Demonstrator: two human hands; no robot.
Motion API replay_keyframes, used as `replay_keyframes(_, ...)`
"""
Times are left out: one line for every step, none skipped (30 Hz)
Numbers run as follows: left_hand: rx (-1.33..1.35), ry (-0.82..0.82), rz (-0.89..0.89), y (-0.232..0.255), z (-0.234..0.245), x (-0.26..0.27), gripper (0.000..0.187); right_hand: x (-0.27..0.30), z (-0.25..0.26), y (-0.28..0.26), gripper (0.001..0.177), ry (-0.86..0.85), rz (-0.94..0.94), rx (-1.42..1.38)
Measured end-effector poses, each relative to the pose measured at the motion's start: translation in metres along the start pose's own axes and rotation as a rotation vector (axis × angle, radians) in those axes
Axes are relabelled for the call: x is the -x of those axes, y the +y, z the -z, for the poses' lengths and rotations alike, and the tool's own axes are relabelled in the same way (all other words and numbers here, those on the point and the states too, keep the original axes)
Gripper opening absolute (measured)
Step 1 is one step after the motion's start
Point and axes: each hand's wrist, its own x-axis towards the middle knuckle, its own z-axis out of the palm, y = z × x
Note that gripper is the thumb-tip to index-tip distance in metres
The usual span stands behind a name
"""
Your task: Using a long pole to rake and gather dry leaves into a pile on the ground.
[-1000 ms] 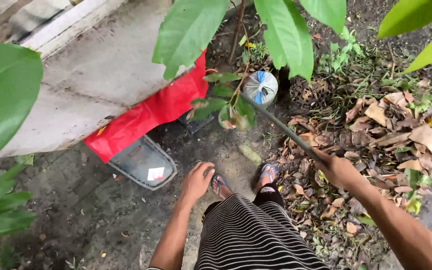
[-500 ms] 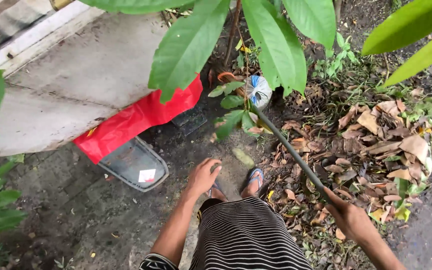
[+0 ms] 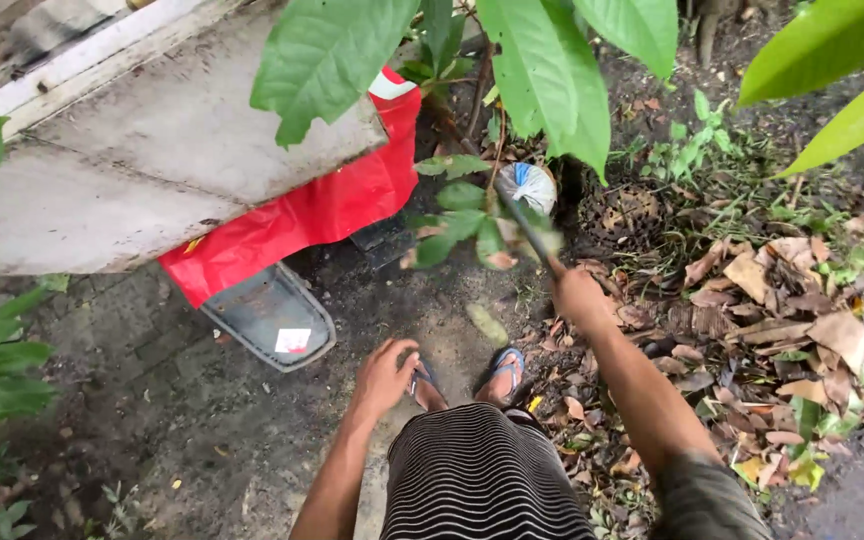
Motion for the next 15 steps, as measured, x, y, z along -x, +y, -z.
replay_keyframes(0.019, 0.006, 0.023, 0.001, 0.000, 0.005, 0.031, -0.035, -0.024, 0.010, 0.058, -0.013, 0.042, 0.087)
replay_keyframes(0.039, 0.008, 0.044, 0.003, -0.001, 0.009, 0.031, -0.068, -0.048, 0.023, 0.062, -0.025, 0.081, 0.176)
replay_keyframes(0.039, 0.007, 0.047, 0.006, -0.005, 0.013, 0.031, -0.083, -0.059, 0.041, 0.062, -0.028, 0.082, 0.175)
replay_keyframes(0.047, 0.021, 0.051, 0.006, -0.003, 0.013, 0.031, -0.102, -0.071, 0.054, 0.061, -0.047, 0.052, 0.211)
replay_keyframes(0.055, 0.034, 0.055, 0.006, -0.001, 0.014, 0.032, -0.121, -0.083, 0.066, 0.061, -0.066, 0.022, 0.246)
replay_keyframes(0.057, 0.021, 0.064, 0.009, -0.002, 0.017, 0.032, -0.087, -0.064, 0.063, 0.061, -0.079, 0.014, 0.247)
replay_keyframes(0.061, 0.027, 0.076, 0.011, -0.003, 0.020, 0.031, -0.054, -0.044, 0.060, 0.067, -0.103, 0.045, 0.272)
replay_keyframes(0.062, 0.040, 0.071, 0.014, 0.001, 0.014, 0.031, -0.029, -0.018, 0.052, 0.073, -0.109, 0.074, 0.295)
replay_keyframes(0.060, 0.033, 0.063, 0.011, 0.000, 0.009, 0.031, 0.002, 0.016, 0.032, 0.073, -0.104, 0.064, 0.294)
replay_keyframes(0.052, 0.027, 0.049, 0.008, -0.002, 0.007, 0.031, 0.042, 0.046, 0.014, 0.077, -0.154, 0.046, 0.279)
replay_keyframes(0.044, 0.021, 0.036, 0.006, -0.005, 0.005, 0.031, 0.088, 0.073, -0.005, 0.081, -0.204, 0.028, 0.263)
replay_keyframes(0.045, 0.019, 0.028, 0.003, -0.008, -0.002, 0.031, 0.109, 0.071, 0.013, 0.081, -0.199, 0.022, 0.264)
replay_keyframes(0.028, 0.025, -0.020, 0.000, -0.012, -0.008, 0.030, 0.130, 0.070, 0.030, 0.078, -0.172, 0.062, 0.317)
replay_keyframes(0.009, 0.030, -0.061, -0.006, -0.016, -0.010, 0.029, 0.154, 0.064, 0.047, 0.075, -0.152, 0.104, 0.368)
replay_keyframes(0.008, 0.025, -0.061, -0.002, -0.014, -0.013, 0.029, 0.173, 0.062, 0.058, 0.075, -0.154, 0.101, 0.367)
